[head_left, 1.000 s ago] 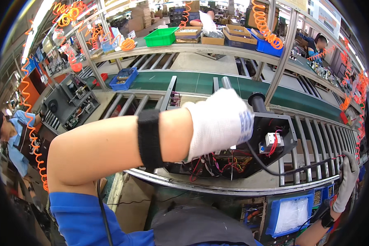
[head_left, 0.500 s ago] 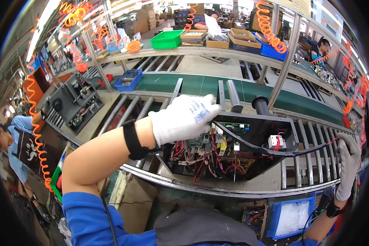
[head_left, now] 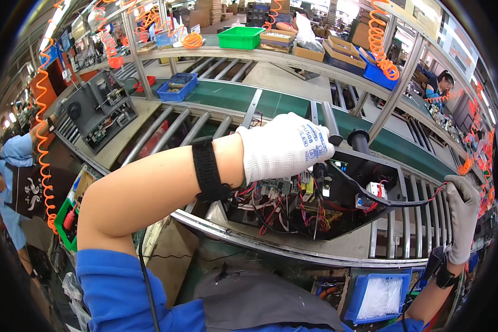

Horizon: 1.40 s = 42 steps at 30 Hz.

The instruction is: Assembling and wiring an electronic device, possibly a power inverter, on an assembly line.

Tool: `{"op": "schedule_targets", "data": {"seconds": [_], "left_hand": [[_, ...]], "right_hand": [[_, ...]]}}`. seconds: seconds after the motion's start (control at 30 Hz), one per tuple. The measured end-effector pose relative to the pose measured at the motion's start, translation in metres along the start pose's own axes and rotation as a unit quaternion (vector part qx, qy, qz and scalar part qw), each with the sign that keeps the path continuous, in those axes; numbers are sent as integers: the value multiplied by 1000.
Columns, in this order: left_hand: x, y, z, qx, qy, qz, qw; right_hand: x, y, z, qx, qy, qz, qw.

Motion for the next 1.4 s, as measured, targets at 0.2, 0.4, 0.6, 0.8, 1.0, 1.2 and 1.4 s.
{"op": "schedule_targets", "data": {"seconds": [0.2,0.4,0.6,0.8,1.0,1.2,1.4], "left_hand": [[-8,2,3,-84,-18,-106,991],[-5,1,9,-110,-61,-148,981],[5,-37,3,-72,-185,-6,980],[5,-27,22,-55,-82,-105,990],[0,4,9,-53,-8,-56,997],[4,14,-11,31,-8,-10,999],[53,-5,3,-19,-114,107,987]], "right_hand": [[-3,6,-6,-41,27,-12,999],[-5,17,-7,-36,29,-28,999],[-5,22,-12,-35,17,-58,998],[-6,20,-15,-24,8,-43,999],[2,19,-2,-20,13,-59,998],[1,19,-1,-40,11,-65,997],[-7,35,-15,-43,-26,-32,998]]}}
Point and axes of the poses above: each hand's wrist, its own x-axis away from the middle knuckle, its own y-axis out of the palm, z = x × y, the point moved 1 cm from there along -x, towards the middle knuckle, and after that the axes turned 10 degrees about -y, right-handed, at the moved point
